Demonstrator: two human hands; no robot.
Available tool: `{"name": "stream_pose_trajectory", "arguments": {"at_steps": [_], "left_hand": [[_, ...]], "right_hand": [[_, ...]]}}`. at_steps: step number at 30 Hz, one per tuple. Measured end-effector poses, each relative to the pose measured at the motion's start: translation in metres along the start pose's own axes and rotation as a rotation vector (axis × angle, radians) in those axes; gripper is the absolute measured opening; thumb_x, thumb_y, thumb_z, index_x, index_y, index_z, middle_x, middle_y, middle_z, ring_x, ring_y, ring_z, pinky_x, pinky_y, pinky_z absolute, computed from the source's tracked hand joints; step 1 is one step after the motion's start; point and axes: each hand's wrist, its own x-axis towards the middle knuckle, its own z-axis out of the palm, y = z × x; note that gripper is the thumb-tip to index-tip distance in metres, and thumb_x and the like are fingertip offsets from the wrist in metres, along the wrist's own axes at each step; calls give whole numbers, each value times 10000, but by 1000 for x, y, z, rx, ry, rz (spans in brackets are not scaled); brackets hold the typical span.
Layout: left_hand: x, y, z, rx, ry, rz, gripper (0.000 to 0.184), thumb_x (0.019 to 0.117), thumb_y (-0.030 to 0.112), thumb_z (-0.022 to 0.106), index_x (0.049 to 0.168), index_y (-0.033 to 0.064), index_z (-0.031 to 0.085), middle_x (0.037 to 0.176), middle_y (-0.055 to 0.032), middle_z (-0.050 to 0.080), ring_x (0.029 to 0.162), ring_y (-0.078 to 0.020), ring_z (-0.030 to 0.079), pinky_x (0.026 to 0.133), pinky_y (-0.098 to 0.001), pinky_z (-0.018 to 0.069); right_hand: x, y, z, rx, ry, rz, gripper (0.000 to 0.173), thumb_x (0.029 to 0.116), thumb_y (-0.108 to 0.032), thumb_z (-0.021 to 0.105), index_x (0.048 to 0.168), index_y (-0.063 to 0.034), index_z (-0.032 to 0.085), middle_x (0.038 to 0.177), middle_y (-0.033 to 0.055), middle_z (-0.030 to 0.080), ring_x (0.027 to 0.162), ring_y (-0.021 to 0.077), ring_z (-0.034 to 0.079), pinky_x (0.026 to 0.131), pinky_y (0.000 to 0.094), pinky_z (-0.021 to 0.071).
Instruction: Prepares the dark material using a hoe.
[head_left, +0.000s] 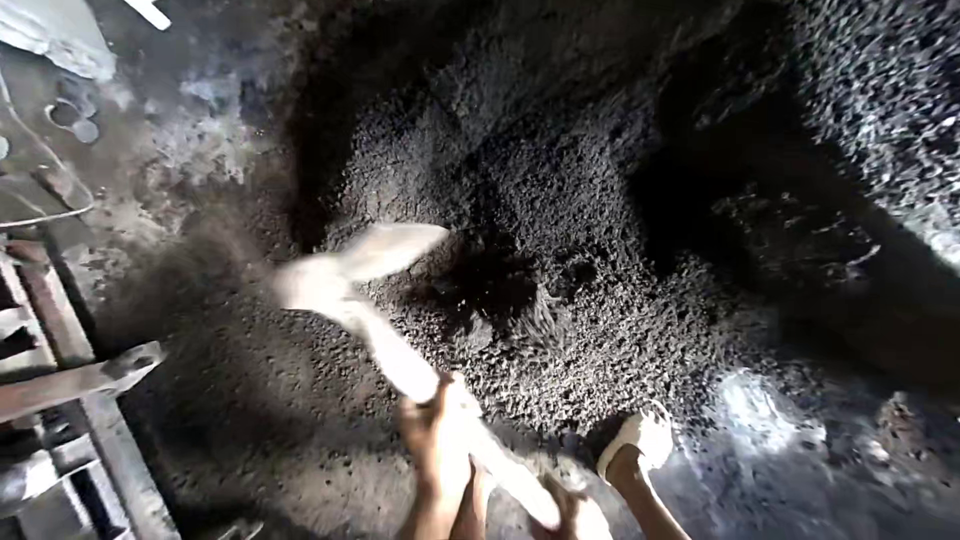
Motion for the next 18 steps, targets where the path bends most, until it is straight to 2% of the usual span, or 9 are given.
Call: {"name": "stream_pose_trajectory", "arguments": {"at_steps": [2,3,5,7,9,11,12,15,18], "left_hand": [[55,56,-30,92,58,304,73,968,60,580,1028,26,553,659,-23,616,508,-150,617,490,-330,586],[91,77,-42,150,106,380,75,971,60,575,1036,41,545,666,-4,614,511,-138,616,493,-323,586],[164,90,-53,198,164,382,94,964,100,579,1025,130,514,667,39,562,506,-109,569,486,-306,556],[226,52,-35,266,186,239,54,993,216,561,983,188,517,658,74,507,501,-71,516,480,-272,514],[264,-32,-7,346,130,27,182,994,285,583,1050,113,570,691,7,527,514,-115,509,481,-318,495],[271,-107,18,375,36,-140,219,975,305,619,1048,102,585,698,-19,516,517,-138,486,485,-335,474],[266,-120,26,389,10,-180,209,972,298,628,1028,101,587,688,-18,513,511,-138,485,480,-332,474],[231,-113,27,395,-28,-276,204,979,250,627,1071,72,587,680,-41,525,496,-149,498,468,-321,480],[177,-100,42,302,-37,-346,156,998,194,591,1013,39,579,656,-65,536,473,-166,510,444,-323,485]], "right_hand": [[61,-71,6,34,-108,-161,432,861,-422,752,1218,-185,690,941,109,753,877,322,735,776,608,581],[96,-107,5,56,-176,-232,437,866,-423,748,1232,-196,675,941,104,746,881,318,730,775,606,578],[163,-152,7,71,-224,-321,430,869,-471,729,1207,-211,670,931,84,736,869,301,726,748,595,585],[208,-152,5,87,-232,-236,456,868,-499,720,1200,-189,679,985,103,733,919,313,719,786,604,579],[210,-112,2,109,-230,-77,492,881,-500,706,1236,-164,650,1006,118,728,929,321,715,801,597,575],[197,-64,-14,84,-213,19,533,893,-525,694,1278,-163,624,1013,123,724,928,325,714,805,595,577],[186,-53,-21,87,-211,25,548,893,-539,692,1280,-158,617,1011,119,720,927,319,711,809,586,577],[133,-48,-30,130,-197,51,548,880,-546,701,1253,-151,626,972,106,720,889,302,714,788,574,585],[76,-39,-54,70,-162,125,566,874,-576,702,1251,-160,635,948,109,728,868,308,720,778,573,586]]}}
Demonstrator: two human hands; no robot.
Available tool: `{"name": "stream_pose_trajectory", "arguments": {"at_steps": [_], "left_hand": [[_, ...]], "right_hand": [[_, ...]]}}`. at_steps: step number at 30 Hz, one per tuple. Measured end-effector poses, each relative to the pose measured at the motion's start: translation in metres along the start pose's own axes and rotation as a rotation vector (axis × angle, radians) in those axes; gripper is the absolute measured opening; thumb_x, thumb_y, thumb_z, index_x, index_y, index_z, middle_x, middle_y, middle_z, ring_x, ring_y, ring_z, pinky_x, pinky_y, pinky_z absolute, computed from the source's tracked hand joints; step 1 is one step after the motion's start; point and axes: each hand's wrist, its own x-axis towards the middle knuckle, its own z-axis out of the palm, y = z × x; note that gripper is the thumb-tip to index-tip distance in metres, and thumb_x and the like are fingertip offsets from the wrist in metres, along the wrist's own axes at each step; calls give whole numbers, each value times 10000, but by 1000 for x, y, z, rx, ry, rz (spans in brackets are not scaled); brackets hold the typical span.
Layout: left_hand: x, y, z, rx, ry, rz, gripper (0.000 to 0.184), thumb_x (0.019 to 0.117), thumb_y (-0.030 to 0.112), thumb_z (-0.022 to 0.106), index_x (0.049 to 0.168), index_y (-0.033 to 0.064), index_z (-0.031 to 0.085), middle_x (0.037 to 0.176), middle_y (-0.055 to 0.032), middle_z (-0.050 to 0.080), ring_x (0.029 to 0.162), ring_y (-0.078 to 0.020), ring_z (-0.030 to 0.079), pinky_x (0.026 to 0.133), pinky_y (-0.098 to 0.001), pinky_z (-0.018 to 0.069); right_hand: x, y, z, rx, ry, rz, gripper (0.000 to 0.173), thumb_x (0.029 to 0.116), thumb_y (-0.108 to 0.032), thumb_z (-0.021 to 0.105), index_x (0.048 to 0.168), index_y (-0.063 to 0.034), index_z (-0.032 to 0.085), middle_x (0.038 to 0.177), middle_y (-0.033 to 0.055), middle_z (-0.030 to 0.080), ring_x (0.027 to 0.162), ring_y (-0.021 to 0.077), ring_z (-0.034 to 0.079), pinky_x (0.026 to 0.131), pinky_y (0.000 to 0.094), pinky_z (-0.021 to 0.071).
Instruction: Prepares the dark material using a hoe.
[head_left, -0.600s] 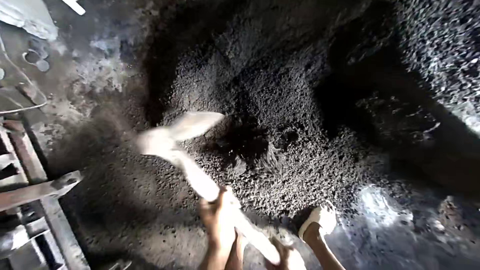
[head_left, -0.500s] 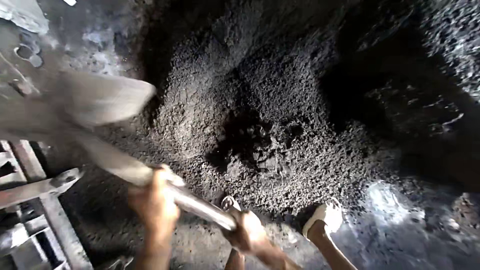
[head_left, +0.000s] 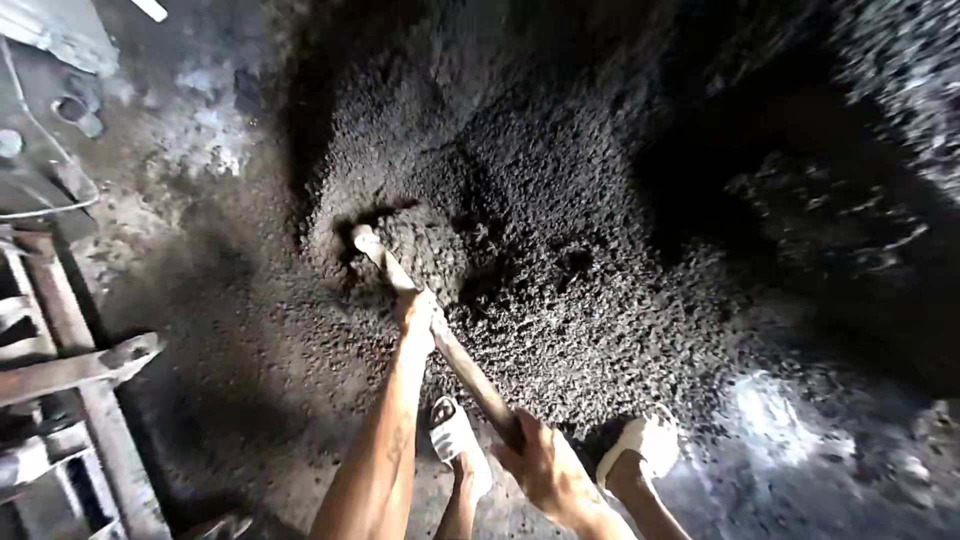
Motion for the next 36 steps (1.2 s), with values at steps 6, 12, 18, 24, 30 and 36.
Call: {"name": "stream_pose_trajectory", "arguments": {"at_steps": [6,12,18,24,30,36], "left_hand": [[-155,-35,23,-91,-34,-70,139,963,99,656,1026,-6,591,675,-106,583,494,-197,561,446,-348,517],[-271,-20,-11,-279,-69,-1,148,932,54,661,1018,-8,558,648,-108,589,492,-205,585,448,-351,533],[-286,42,-127,-324,-3,140,125,928,20,635,1025,3,557,669,-77,596,501,-175,591,475,-348,561],[-276,37,-252,-193,95,22,149,967,107,620,1085,50,550,729,-34,574,529,-132,574,481,-312,545],[-303,-6,-282,-216,69,-72,83,1012,148,583,1047,77,560,706,2,581,570,-119,608,545,-315,577],[-364,-32,-241,158,-222,-137,362,1036,314,628,1191,-12,615,871,-156,673,699,-240,663,633,-426,588]], "right_hand": [[-129,69,-8,-103,84,137,574,886,-500,715,1292,-100,648,955,181,745,886,380,728,796,621,568],[-206,101,3,-132,131,43,503,909,-485,701,1236,-107,645,923,186,728,870,385,722,792,634,566],[-228,16,58,-110,59,-86,414,893,-465,712,1174,-165,662,837,120,719,780,324,718,713,593,572],[-277,-64,127,119,-190,-181,474,871,-390,788,1240,-119,667,967,148,726,884,310,710,809,588,566],[-308,-76,96,-115,-318,-108,495,878,-410,793,1236,-92,664,1064,192,712,1021,383,683,889,648,521],[-390,-35,54,194,-314,71,483,895,-416,783,1237,-103,649,905,132,711,718,268,695,702,528,592]]}}
